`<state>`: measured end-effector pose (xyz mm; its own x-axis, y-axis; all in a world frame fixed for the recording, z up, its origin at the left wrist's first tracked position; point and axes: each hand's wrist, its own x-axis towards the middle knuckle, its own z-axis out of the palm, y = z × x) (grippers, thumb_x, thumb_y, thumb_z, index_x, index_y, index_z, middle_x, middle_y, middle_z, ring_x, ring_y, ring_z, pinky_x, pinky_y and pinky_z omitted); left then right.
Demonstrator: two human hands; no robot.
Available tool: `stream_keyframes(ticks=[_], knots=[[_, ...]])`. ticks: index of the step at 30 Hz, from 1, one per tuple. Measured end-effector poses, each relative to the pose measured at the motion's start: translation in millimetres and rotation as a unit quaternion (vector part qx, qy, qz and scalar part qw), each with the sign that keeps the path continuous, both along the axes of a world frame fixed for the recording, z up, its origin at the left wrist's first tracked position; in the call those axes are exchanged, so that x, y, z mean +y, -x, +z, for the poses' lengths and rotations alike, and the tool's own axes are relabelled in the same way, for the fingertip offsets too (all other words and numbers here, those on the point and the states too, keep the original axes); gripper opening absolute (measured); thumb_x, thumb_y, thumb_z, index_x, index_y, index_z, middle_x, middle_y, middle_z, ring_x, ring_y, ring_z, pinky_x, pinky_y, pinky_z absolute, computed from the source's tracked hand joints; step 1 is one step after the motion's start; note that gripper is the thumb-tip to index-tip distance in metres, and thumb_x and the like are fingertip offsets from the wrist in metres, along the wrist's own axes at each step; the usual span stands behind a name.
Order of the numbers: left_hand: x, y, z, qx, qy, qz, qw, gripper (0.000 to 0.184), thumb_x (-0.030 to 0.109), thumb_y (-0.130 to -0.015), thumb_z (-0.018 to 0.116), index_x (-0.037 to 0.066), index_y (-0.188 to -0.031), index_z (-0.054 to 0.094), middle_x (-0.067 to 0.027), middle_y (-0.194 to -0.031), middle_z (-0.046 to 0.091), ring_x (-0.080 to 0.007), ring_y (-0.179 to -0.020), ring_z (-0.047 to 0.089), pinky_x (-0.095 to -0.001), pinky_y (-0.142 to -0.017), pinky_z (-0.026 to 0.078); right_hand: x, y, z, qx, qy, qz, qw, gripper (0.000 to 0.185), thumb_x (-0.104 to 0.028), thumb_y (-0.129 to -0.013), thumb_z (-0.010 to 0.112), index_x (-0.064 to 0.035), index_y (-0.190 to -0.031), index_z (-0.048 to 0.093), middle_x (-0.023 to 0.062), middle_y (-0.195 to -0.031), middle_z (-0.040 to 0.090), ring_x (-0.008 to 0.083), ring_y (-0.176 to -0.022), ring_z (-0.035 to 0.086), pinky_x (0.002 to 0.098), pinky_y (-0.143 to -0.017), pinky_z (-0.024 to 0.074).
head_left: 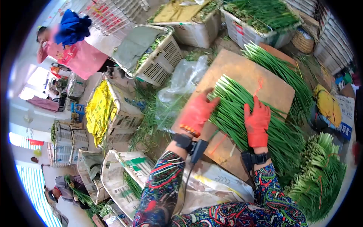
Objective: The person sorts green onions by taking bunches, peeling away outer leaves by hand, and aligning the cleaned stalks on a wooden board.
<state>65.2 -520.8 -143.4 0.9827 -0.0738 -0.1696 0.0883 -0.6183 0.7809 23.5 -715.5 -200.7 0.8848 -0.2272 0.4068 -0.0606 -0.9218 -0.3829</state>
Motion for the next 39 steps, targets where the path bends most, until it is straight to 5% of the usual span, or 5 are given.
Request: stream_keyframes(ticks=[8,22,27,34,39], knots=[[-7,-13,-15,-0.056,-0.004,0.009,0.998,0.025,0.023,-0.083,0.056,0.0,-0.09,0.062,-0.0119,-0.07,0.06,-0.0191,-0.062,0.056,-0.0295,-0.06,0.045,-1,-1,-9,-0.004,-0.006,0.001,1.0,0.049,-0.034,-0.078,0.056,-0.004,-0.116,0.049,0.0151,-0.095,0.055,0.0312,-0.089,0.051,0.0453,-0.09,0.0349],[129,-21,-15,-0.076,0.522,0.245,0.814,0.014,0.02,-0.085,0.052,0.006,-0.082,0.056,0.0004,-0.071,0.056,-0.0094,-0.064,0.051,-0.0188,-0.061,0.042,-3,0,-1,0.036,-0.018,0.015,0.999,0.048,-0.031,-0.08,0.055,-0.0033,-0.119,0.046,0.0169,-0.1,0.054,0.0324,-0.094,0.05,0.0441,-0.091,0.0347],[249,70,52,-0.054,0.339,0.25,0.905,0.052,0.02,-0.088,0.045,0.006,-0.134,0.024,-0.0179,-0.127,0.038,-0.0311,-0.114,0.042,-0.0422,-0.093,0.04,-5,2,-2,-0.071,-0.046,0.051,0.995,0.05,-0.021,-0.077,0.058,-0.0027,-0.121,0.044,0.0195,-0.115,0.048,0.0339,-0.105,0.046,0.0433,-0.093,0.034],[401,189,133,-0.181,0.445,0.438,0.76,0.035,0.03,-0.089,0.047,-0.002,-0.101,0.053,-0.0083,-0.057,0.056,-0.0191,-0.061,0.055,-0.0316,-0.069,0.047,16,22,178,0.168,-0.463,0.32,0.809,0.038,-0.014,-0.084,0.051,-0.0071,-0.121,0.05,0.0125,-0.115,0.052,0.0164,-0.098,0.054,0.0271,-0.08,0.0434],[372,218,203,-0.171,0.308,0.438,0.827,0.04,0.027,-0.088,0.05,0.009,-0.123,0.043,-0.0085,-0.096,0.06,-0.0202,-0.084,0.059,-0.0308,-0.074,0.048,114,-45,232,0.218,-0.428,0.495,0.724,0.084,-0.021,-0.078,0.059,-0.0189,-0.14,0.002,0.0113,-0.137,0.03,0.013,-0.099,0.047,0.0285,-0.08,0.041]])
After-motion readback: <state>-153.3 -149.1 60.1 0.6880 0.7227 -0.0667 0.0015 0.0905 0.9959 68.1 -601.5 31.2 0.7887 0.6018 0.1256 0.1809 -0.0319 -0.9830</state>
